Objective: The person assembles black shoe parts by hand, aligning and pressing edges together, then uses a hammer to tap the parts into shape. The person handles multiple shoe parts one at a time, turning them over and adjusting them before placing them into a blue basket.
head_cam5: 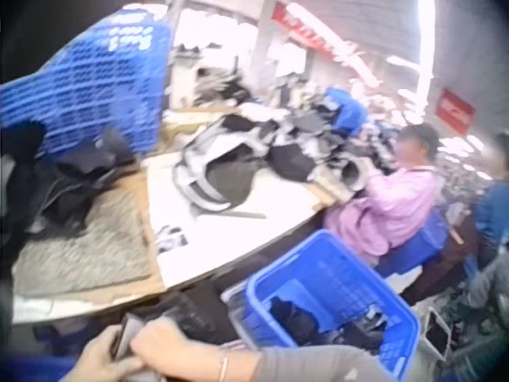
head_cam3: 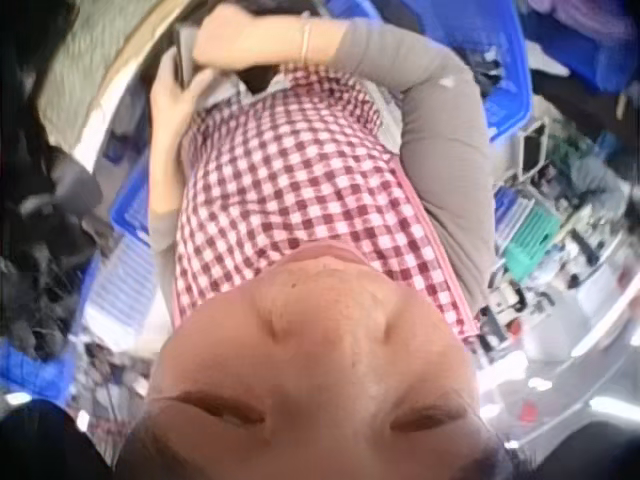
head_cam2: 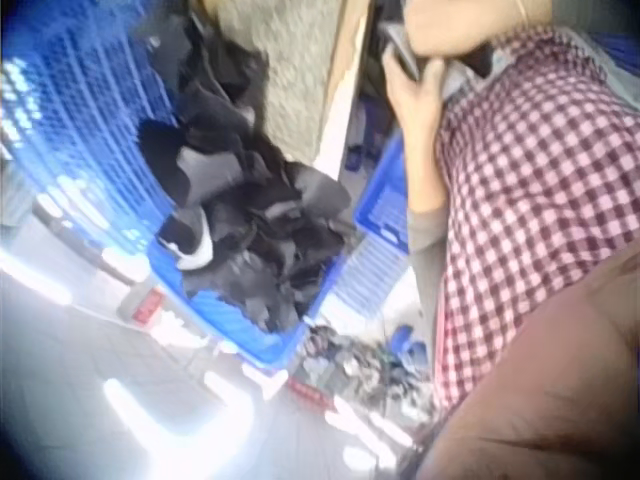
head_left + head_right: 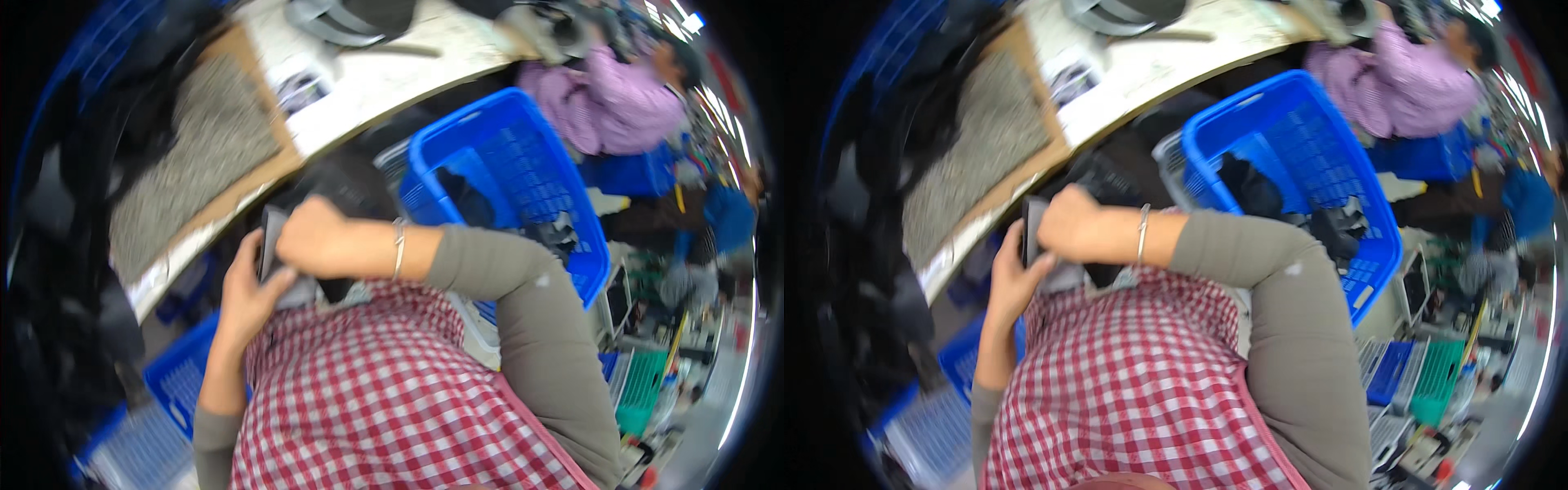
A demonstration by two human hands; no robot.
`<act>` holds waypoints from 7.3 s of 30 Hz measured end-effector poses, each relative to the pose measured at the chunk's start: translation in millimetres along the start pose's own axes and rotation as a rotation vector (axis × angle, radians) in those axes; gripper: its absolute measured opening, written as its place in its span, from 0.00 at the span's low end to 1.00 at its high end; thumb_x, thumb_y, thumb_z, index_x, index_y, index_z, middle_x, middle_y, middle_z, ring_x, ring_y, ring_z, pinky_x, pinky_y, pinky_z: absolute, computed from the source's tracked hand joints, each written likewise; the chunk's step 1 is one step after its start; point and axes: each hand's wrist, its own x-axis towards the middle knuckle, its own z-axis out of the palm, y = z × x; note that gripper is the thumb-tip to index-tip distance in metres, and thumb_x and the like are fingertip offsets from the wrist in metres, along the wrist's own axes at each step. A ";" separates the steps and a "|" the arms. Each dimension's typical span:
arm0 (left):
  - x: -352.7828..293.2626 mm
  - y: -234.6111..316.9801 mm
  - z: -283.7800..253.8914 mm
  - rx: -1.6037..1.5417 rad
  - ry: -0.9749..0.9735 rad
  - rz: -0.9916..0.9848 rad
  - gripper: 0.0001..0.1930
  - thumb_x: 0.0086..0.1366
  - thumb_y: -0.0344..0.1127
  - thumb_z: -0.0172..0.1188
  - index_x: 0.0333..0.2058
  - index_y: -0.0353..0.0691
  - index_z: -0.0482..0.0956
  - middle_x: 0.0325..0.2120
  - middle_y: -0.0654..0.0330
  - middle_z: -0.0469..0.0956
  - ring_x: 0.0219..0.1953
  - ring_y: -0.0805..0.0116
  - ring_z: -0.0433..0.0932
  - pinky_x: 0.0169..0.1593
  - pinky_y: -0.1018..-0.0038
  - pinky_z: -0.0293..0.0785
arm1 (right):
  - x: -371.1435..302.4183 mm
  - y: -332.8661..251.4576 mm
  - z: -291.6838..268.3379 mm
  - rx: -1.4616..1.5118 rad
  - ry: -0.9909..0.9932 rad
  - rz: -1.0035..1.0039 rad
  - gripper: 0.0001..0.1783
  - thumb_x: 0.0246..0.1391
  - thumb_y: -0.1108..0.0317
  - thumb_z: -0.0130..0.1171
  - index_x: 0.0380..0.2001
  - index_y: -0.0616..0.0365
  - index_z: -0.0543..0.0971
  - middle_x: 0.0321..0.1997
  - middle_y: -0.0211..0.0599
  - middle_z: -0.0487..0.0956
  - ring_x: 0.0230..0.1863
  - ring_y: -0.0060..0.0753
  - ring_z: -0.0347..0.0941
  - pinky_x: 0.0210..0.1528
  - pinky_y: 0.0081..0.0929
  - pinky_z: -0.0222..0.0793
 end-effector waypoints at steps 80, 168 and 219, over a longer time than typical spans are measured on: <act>36.5 -34.6 1.6 -0.616 -0.298 -0.423 0.08 0.67 0.24 0.64 0.43 0.30 0.85 0.31 0.63 0.84 0.31 0.76 0.82 0.40 0.77 0.81 | -27.5 33.5 20.5 0.492 0.424 0.184 0.16 0.48 0.56 0.76 0.27 0.53 0.79 0.27 0.31 0.83 0.33 0.39 0.80 0.42 0.38 0.65; 35.4 -36.5 -4.9 -0.629 -0.304 -0.282 0.10 0.69 0.28 0.64 0.46 0.31 0.85 0.32 0.64 0.84 0.34 0.78 0.81 0.43 0.77 0.80 | -26.9 40.1 15.2 0.817 0.349 0.189 0.14 0.54 0.70 0.75 0.31 0.62 0.76 0.27 0.33 0.82 0.30 0.19 0.78 0.34 0.24 0.73; 77.9 -28.0 -12.2 -0.607 -0.514 -0.319 0.12 0.71 0.31 0.63 0.49 0.30 0.86 0.40 0.59 0.87 0.41 0.76 0.84 0.50 0.77 0.80 | -62.3 13.3 30.1 1.061 0.481 0.482 0.16 0.57 0.64 0.74 0.37 0.61 0.77 0.33 0.40 0.81 0.36 0.30 0.77 0.41 0.30 0.73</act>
